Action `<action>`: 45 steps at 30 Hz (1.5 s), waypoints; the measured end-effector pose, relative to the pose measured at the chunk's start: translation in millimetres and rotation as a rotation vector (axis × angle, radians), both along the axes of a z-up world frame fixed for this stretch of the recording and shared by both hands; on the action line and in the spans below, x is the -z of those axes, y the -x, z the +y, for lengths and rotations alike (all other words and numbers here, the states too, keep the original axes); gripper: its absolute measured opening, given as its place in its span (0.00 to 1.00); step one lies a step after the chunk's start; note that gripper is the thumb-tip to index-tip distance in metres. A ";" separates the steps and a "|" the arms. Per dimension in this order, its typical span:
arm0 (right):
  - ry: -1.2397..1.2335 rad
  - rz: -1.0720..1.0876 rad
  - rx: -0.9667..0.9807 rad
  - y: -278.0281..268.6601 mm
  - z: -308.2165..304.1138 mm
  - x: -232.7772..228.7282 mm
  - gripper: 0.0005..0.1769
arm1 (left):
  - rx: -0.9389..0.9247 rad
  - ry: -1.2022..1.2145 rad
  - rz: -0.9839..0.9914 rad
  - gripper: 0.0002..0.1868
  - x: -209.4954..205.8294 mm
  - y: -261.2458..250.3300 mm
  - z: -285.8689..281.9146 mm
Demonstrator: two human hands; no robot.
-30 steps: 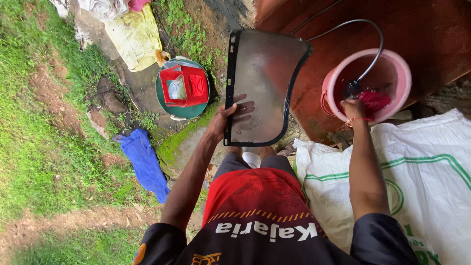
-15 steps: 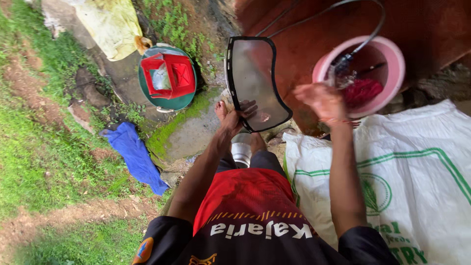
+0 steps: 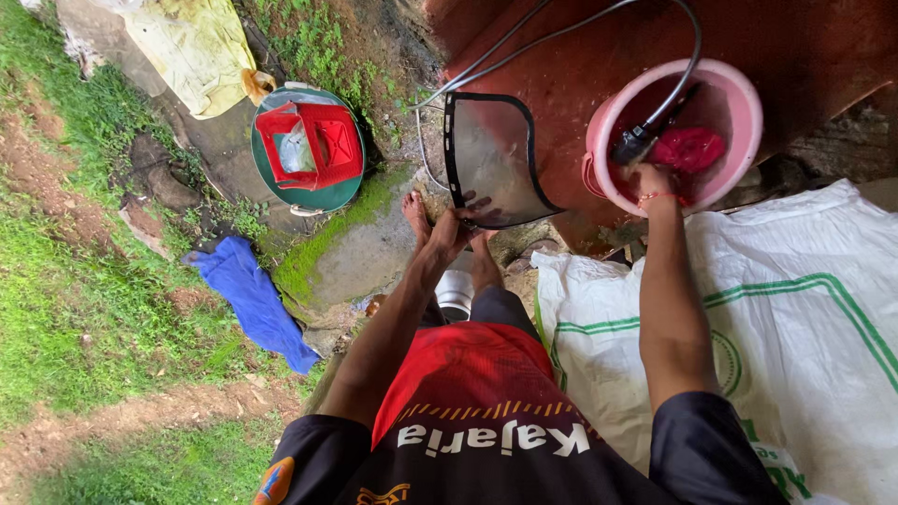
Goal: The person cleans a face shield and a safety helmet by wiping them with a red cloth and rinsing them in a bucket of water.
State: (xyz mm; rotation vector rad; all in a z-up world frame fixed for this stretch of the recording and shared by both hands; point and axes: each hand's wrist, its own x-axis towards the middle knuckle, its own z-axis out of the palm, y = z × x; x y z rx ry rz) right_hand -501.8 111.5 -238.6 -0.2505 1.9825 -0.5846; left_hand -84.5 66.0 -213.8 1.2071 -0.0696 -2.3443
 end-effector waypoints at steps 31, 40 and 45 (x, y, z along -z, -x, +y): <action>0.372 -0.787 0.468 2.1 1.1 -21.7 0.19 | 0.164 0.070 -0.268 0.37 28.8 -0.3 -12.8; 0.177 -0.201 0.482 0.9 4.0 -12.0 0.14 | 0.481 1.022 -1.246 0.34 -65.8 5.9 -17.5; 0.379 -0.818 0.834 5.3 1.7 -38.2 0.09 | 0.230 0.652 -0.652 0.39 -72.9 -1.7 -2.4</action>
